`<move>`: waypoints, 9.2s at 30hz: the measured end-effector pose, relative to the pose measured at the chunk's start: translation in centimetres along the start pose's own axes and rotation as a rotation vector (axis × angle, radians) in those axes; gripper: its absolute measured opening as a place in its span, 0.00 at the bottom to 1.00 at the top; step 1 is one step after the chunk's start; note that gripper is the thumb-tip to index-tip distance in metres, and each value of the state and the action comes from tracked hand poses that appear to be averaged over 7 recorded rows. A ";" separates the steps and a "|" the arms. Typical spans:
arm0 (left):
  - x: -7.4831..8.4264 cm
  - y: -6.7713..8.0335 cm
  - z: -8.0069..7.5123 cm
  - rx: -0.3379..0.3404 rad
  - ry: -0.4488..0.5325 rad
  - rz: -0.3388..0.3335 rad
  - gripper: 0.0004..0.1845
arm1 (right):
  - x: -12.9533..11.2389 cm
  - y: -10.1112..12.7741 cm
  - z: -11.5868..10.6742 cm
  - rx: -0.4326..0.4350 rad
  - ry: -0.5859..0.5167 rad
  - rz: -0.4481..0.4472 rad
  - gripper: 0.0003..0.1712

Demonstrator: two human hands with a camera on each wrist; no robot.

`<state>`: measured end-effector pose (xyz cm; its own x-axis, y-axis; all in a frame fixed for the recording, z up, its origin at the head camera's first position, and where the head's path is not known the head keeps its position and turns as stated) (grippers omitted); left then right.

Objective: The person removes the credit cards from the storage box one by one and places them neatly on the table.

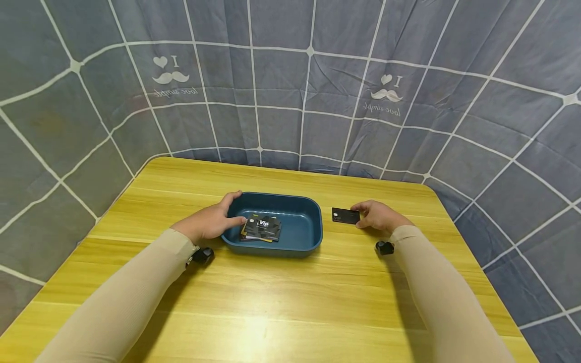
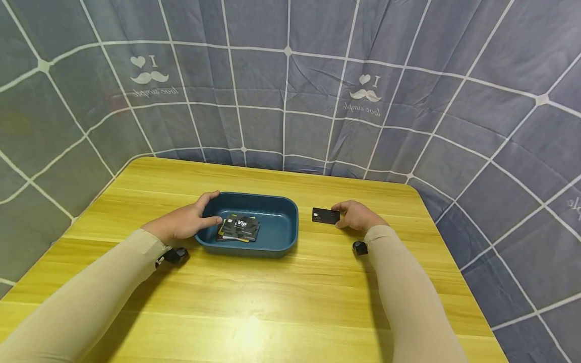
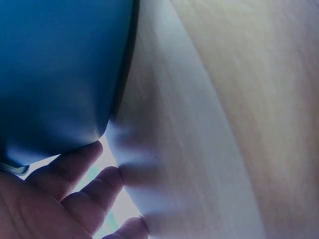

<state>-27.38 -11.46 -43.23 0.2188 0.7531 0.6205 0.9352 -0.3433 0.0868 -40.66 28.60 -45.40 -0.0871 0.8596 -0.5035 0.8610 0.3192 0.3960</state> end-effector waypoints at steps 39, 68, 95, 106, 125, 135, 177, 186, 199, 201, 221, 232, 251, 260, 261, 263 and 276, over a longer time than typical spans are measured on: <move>-0.1 -0.4 -1.6 0.028 -0.040 0.028 0.46 | -19.3 4.9 -0.6 0.164 0.026 -0.245 0.34; -1.0 -0.2 -0.3 -0.007 0.049 -0.007 0.50 | -23.7 -0.4 9.9 -0.089 0.296 -0.267 0.38; -1.3 0.0 -0.1 0.008 0.069 0.001 0.49 | -23.2 -1.1 12.2 -0.078 0.393 -0.296 0.35; -1.2 0.1 0.1 0.009 0.096 -0.006 0.49 | -23.1 -1.1 12.4 -0.092 0.368 -0.305 0.36; -1.2 0.1 0.0 0.008 0.070 -0.003 0.50 | -23.5 -0.8 12.3 -0.088 0.393 -0.319 0.34; -1.2 0.1 -0.1 0.009 0.066 -0.010 0.49 | -23.4 -0.7 12.3 -0.109 0.393 -0.329 0.36; -1.0 -0.8 -1.4 -0.026 -0.016 0.024 0.47 | -23.4 0.2 7.5 -0.058 0.222 -0.325 0.34; -1.6 -1.0 -1.9 -0.016 -0.030 0.043 0.45 | -22.4 0.3 5.5 -0.032 0.157 -0.320 0.35; -1.7 -0.9 -1.8 -0.025 0.021 0.030 0.48 | -19.1 1.1 1.8 0.027 0.031 -0.291 0.35; -1.8 -1.0 -1.8 -0.027 0.016 0.033 0.47 | -18.3 1.4 1.2 0.033 -0.001 -0.291 0.35; -1.7 -0.8 -1.7 -0.027 0.033 0.025 0.48 | -5.7 3.1 -3.5 0.075 -0.123 -0.125 0.36; -1.7 -1.0 -1.5 -0.021 0.041 0.026 0.48 | 1.6 3.5 -5.0 0.103 -0.124 -0.044 0.40; -1.7 -1.0 -1.5 -0.013 0.052 0.016 0.48 | 6.6 3.1 -4.3 0.078 -0.081 0.063 0.44; -1.8 -1.1 -1.4 -0.016 0.037 0.012 0.48 | 6.3 2.6 -3.9 0.079 0.056 0.039 0.40; -1.8 -1.1 -1.4 -0.017 0.032 0.012 0.48 | 6.2 2.7 -3.9 0.080 0.073 0.035 0.40; -1.7 -1.1 -1.4 -0.015 0.026 0.014 0.48 | 6.1 2.6 -3.8 0.079 0.103 0.029 0.39; -1.8 -0.9 -1.3 -0.007 0.066 0.014 0.48 | 5.9 2.5 -3.6 0.064 0.160 0.046 0.39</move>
<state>-29.01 -13.21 -43.41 0.2133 0.7097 0.6715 0.9300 -0.3580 0.0829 -40.82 35.94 -44.58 -0.1213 0.9267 -0.3557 0.8954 0.2568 0.3638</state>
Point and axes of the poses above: each hand's wrist, its own y-axis away from the middle knuckle, its own z-axis out of the palm, x = y × z, the point moved 10 cm from there along -y, towards the middle knuckle, and after that the axes turned 11 degrees about z, right-handed, at the moved point
